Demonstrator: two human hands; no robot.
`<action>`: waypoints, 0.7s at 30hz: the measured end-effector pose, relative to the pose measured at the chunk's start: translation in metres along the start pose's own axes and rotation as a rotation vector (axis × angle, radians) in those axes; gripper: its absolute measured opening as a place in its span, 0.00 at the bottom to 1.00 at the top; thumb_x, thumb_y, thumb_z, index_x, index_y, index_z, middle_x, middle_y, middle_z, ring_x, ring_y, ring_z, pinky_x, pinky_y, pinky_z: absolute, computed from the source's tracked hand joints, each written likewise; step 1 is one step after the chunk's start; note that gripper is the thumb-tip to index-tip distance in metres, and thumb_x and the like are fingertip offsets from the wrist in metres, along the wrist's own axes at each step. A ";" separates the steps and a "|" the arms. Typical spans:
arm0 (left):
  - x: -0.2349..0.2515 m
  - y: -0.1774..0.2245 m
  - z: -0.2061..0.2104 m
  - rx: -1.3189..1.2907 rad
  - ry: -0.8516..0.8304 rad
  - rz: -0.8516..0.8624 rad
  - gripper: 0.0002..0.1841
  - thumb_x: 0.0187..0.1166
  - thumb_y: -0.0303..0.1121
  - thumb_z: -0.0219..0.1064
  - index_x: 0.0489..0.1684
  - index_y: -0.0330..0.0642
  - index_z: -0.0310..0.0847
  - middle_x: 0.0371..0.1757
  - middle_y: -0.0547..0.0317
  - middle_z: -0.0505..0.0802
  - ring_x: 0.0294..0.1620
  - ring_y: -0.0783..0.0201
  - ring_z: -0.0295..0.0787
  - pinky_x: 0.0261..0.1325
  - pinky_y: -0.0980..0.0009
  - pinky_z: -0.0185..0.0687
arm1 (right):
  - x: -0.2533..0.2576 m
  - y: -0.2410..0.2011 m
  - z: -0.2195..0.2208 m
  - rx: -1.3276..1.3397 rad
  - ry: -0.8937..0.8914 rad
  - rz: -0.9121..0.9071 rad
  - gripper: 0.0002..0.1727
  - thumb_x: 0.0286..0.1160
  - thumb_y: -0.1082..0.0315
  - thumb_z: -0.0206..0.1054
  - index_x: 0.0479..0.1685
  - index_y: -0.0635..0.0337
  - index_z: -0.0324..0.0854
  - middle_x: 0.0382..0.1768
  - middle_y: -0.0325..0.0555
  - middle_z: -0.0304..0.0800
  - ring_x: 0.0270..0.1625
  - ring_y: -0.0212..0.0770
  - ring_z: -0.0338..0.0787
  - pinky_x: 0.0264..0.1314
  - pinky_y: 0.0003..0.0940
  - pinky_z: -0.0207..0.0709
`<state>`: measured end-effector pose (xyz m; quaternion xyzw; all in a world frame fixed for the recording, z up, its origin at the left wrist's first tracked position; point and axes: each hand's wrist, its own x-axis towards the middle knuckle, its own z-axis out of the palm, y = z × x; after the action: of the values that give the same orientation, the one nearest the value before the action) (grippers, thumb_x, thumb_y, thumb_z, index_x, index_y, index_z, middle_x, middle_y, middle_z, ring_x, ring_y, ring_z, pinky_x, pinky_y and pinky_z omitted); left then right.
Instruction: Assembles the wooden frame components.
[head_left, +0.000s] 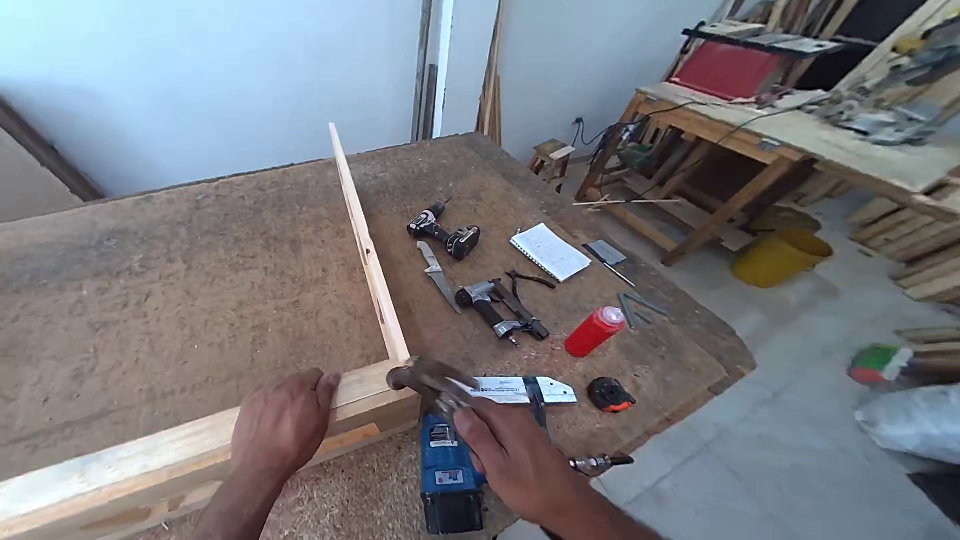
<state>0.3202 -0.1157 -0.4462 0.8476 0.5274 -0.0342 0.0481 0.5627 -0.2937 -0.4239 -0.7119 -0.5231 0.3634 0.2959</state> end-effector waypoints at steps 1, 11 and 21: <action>0.001 0.000 -0.001 0.001 -0.018 0.008 0.35 0.91 0.59 0.31 0.38 0.51 0.87 0.39 0.55 0.94 0.49 0.50 0.93 0.52 0.44 0.84 | -0.007 0.012 0.011 0.124 0.110 -0.045 0.42 0.80 0.24 0.45 0.49 0.57 0.83 0.23 0.40 0.81 0.22 0.39 0.84 0.26 0.43 0.82; 0.111 0.024 -0.030 -0.176 0.120 0.762 0.35 0.88 0.63 0.44 0.66 0.43 0.86 0.71 0.48 0.87 0.76 0.46 0.80 0.78 0.41 0.74 | -0.037 0.025 0.195 0.922 0.813 -0.007 0.16 0.79 0.57 0.72 0.46 0.63 0.79 0.22 0.38 0.87 0.21 0.33 0.87 0.26 0.34 0.86; 0.168 0.100 -0.006 0.157 -0.149 0.781 0.35 0.91 0.60 0.39 0.17 0.56 0.85 0.24 0.64 0.90 0.34 0.57 0.88 0.45 0.40 0.75 | -0.025 0.003 0.216 1.444 1.165 -0.601 0.29 0.80 0.31 0.57 0.47 0.44 0.89 0.27 0.35 0.91 0.25 0.32 0.90 0.26 0.29 0.85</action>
<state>0.4842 -0.0088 -0.4537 0.9805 0.1566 -0.1150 0.0310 0.3808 -0.3099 -0.5419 -0.2645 -0.1059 0.0969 0.9536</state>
